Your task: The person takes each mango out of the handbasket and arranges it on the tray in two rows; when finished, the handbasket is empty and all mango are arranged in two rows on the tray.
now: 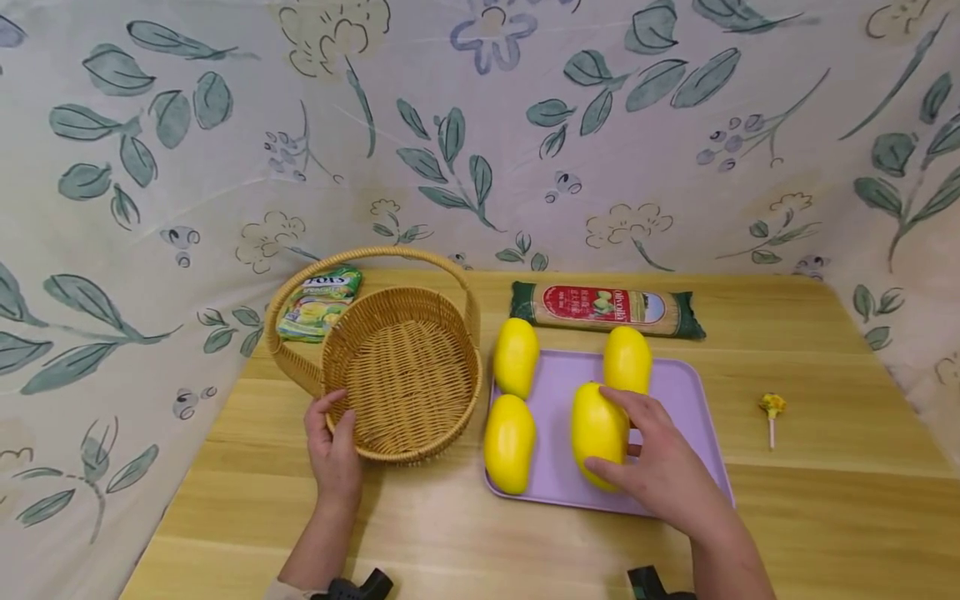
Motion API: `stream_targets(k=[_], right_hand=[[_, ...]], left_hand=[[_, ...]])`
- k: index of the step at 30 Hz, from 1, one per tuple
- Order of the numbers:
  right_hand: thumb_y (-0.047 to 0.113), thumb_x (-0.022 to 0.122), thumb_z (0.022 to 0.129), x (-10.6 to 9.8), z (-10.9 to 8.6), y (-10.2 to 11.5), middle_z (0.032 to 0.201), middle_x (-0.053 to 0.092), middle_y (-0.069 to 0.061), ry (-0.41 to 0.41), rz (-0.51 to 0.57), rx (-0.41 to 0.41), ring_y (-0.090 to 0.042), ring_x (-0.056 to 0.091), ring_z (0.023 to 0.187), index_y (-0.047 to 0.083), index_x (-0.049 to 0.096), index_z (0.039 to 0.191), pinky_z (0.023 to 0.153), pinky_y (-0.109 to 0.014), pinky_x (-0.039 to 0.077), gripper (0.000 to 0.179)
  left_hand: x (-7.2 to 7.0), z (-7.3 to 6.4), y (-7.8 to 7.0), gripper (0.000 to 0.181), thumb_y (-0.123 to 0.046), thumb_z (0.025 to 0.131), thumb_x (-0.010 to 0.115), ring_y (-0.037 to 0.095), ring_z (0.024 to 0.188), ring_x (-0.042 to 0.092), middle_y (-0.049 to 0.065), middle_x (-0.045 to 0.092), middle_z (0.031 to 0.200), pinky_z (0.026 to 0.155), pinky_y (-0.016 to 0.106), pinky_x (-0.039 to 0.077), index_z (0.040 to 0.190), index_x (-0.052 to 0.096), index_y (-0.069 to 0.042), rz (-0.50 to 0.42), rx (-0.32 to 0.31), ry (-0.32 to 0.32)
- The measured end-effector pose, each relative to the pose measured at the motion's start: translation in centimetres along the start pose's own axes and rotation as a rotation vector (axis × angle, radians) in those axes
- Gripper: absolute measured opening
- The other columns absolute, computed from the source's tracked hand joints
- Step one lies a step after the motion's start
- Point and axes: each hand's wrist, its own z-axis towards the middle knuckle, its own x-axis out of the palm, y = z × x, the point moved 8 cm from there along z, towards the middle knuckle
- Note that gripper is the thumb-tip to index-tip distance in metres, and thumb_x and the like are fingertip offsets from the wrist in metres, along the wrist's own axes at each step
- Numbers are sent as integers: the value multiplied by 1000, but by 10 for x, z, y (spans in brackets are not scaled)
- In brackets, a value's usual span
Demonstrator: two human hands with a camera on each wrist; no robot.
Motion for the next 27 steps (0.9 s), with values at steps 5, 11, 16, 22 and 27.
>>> stream_targets(k=[5,11,16,22,27], right_hand=[[43,86,79,-1,-4,-22,149,37,-25,12,-32,60,-48,60,118,13,38,156,85,-43,60,95],[50,83,81,-3,-8,-43,151,32,-30,61,-37,151,-53,56,121,12,33,158,84,-47,60,99],[48,82,82,-4,-10,-52,149,34,-31,75,-44,150,-52,56,120,10,33,157,81,-44,59,98],[51,81,82,-5,-10,-60,149,35,-32,93,-85,167,-51,56,118,9,33,157,84,-53,56,98],[51,81,83,-5,-10,-64,150,34,-34,116,-78,182,-52,56,119,7,32,157,85,-54,56,99]], left_hand=[[1,0,-2,31,2,96,50,31,151,22,19,32,152,124,51,10,126,53,9,-8,13,5],[1,0,0,32,1,96,50,32,152,21,18,31,154,124,53,9,127,52,8,-10,3,11],[0,-1,1,32,1,96,51,31,153,19,16,30,155,125,53,8,127,52,8,-5,-12,5],[1,-1,1,32,1,96,51,31,153,17,16,30,156,125,52,7,127,52,8,-2,-20,6],[0,-3,1,32,1,96,51,33,155,14,17,28,158,125,53,6,127,52,8,2,-22,-1]])
